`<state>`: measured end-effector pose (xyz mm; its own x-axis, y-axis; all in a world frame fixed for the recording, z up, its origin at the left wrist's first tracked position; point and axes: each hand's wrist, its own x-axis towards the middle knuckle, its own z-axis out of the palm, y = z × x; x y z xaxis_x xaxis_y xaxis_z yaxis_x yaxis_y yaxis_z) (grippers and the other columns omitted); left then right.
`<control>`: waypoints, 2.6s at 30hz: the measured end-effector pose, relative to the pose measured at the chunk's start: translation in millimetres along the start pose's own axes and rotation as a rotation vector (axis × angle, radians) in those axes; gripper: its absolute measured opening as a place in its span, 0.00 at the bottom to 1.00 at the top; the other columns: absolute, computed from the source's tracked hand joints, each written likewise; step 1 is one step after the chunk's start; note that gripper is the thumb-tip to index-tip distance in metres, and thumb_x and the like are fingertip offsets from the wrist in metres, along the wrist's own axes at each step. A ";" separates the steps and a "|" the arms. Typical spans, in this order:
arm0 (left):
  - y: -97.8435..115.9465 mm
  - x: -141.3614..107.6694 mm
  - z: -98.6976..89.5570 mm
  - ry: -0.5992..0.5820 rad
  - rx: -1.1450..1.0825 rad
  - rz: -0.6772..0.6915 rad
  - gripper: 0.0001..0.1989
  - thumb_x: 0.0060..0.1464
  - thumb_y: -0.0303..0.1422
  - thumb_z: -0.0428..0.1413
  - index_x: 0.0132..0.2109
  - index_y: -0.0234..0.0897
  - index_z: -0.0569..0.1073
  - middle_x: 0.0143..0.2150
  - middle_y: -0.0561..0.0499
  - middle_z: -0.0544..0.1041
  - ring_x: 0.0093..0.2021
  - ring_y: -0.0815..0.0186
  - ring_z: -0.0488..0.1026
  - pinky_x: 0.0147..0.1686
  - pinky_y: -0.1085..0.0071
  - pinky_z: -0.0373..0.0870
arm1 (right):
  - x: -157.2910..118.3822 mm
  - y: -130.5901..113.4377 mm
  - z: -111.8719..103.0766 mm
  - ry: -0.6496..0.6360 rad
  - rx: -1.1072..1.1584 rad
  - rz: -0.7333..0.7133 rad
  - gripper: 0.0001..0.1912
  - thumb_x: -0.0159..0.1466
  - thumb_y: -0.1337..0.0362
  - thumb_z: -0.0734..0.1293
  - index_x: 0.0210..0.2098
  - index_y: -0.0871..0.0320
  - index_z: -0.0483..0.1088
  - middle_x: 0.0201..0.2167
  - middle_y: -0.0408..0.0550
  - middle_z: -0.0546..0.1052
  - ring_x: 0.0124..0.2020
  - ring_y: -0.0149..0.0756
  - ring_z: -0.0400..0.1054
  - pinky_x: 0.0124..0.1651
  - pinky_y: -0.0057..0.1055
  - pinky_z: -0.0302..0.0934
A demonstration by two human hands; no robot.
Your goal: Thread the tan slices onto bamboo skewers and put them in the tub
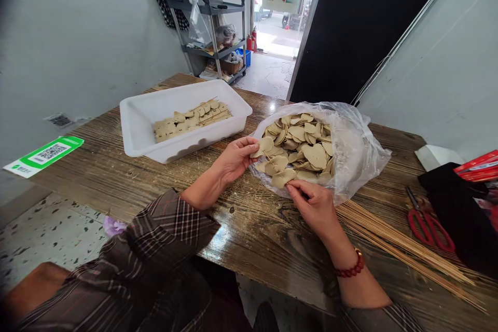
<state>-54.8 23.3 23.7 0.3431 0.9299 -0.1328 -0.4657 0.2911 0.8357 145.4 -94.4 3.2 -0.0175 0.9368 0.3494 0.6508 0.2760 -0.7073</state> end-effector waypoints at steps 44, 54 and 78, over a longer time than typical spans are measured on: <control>-6.7 -6.1 5.1 -0.197 0.124 0.003 0.20 0.37 0.35 0.70 0.37 0.32 0.75 0.33 0.52 0.77 0.31 0.72 0.72 0.35 0.74 0.68 | 4.7 -8.0 0.6 -0.031 0.350 0.281 0.13 0.61 0.56 0.66 0.32 0.60 0.74 0.14 0.38 0.66 0.19 0.28 0.58 0.25 0.27 0.53; -5.7 -10.3 10.4 -0.177 0.102 0.033 0.19 0.38 0.34 0.69 0.38 0.32 0.75 0.33 0.52 0.78 0.30 0.73 0.72 0.32 0.76 0.67 | 3.2 -3.7 3.3 -0.051 0.443 0.296 0.13 0.62 0.55 0.66 0.33 0.59 0.74 0.15 0.38 0.66 0.19 0.28 0.58 0.26 0.27 0.52; -1.2 -6.5 8.7 -0.124 -0.091 -0.046 0.14 0.49 0.33 0.64 0.42 0.28 0.78 0.36 0.43 0.82 0.37 0.62 0.79 0.42 0.66 0.76 | 0.3 -2.0 4.5 0.016 0.072 0.070 0.13 0.64 0.57 0.65 0.39 0.55 0.80 0.40 0.50 0.83 0.40 0.44 0.77 0.45 0.40 0.70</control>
<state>-49.4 15.0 28.2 0.4610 0.8820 -0.0981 -0.5174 0.3569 0.7777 140.6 -93.6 2.0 0.0391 0.9509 0.3069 0.5939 0.2249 -0.7725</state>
